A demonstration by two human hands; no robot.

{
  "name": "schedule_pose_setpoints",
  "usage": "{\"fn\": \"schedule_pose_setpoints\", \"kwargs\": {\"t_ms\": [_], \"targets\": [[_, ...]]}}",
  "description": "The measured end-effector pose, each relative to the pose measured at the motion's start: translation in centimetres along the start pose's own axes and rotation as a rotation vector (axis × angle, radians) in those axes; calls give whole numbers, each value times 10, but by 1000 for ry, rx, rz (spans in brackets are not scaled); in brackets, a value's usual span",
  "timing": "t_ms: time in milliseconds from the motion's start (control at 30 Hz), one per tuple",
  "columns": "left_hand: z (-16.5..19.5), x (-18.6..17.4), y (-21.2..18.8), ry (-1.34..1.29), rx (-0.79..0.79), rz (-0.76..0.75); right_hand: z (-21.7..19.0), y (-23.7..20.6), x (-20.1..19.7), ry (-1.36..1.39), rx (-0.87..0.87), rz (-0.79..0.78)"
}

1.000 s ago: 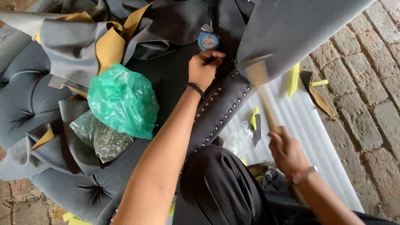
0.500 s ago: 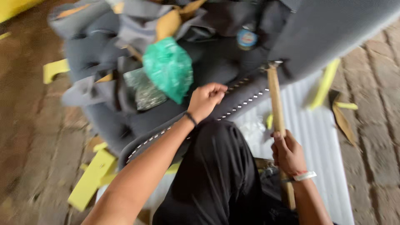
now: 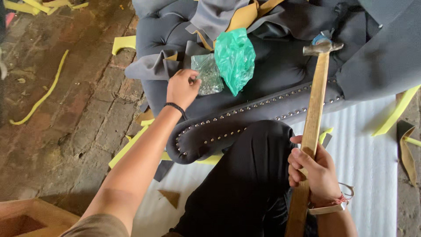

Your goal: The person sits on the floor with a tufted sofa frame across their lap and hammers decorative upholstery tacks along the fabric edge, placing each tack by hand and driving it in with a hammer. They take tacks from a plastic bag and a bubble-wrap packet and reposition the frame as they work along the rail.

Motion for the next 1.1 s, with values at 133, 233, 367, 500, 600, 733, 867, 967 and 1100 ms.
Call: {"fn": "schedule_pose_setpoints", "kwargs": {"t_ms": [133,233,367,500,600,733,867,967,1100], "targets": [[31,43,-2,-179,105,-103,-6,-3,20,88,-72,17],[51,76,26,-167,75,-56,-6,0,25,5,-65,60],[64,96,84,-186,5,-9,-3,1,19,43,-37,78],[72,120,120,-1211,-340,-300,-2,4,8,101,-33,89],[77,114,128,-1214,-351,-359,-1,6,5,122,-11,54],[87,124,123,-1206,-421,-456,-1,5,4,121,-17,37],[108,145,117,-1235,-522,-509,-1,3,3,114,-35,55],[139,158,124,-1487,-491,-560,2,3,3,126,-26,54],[154,177,152,-1712,-569,-576,0,4,4,142,-54,29]]}}
Point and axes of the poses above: each hand's wrist, its own y-axis towards the middle knuckle, its own x-axis out of the palm, z = x × y, the point moved 7 cm from there along y, towards the middle knuckle, and after that the axes turned 2 degrees about z, right-handed, at the moved point
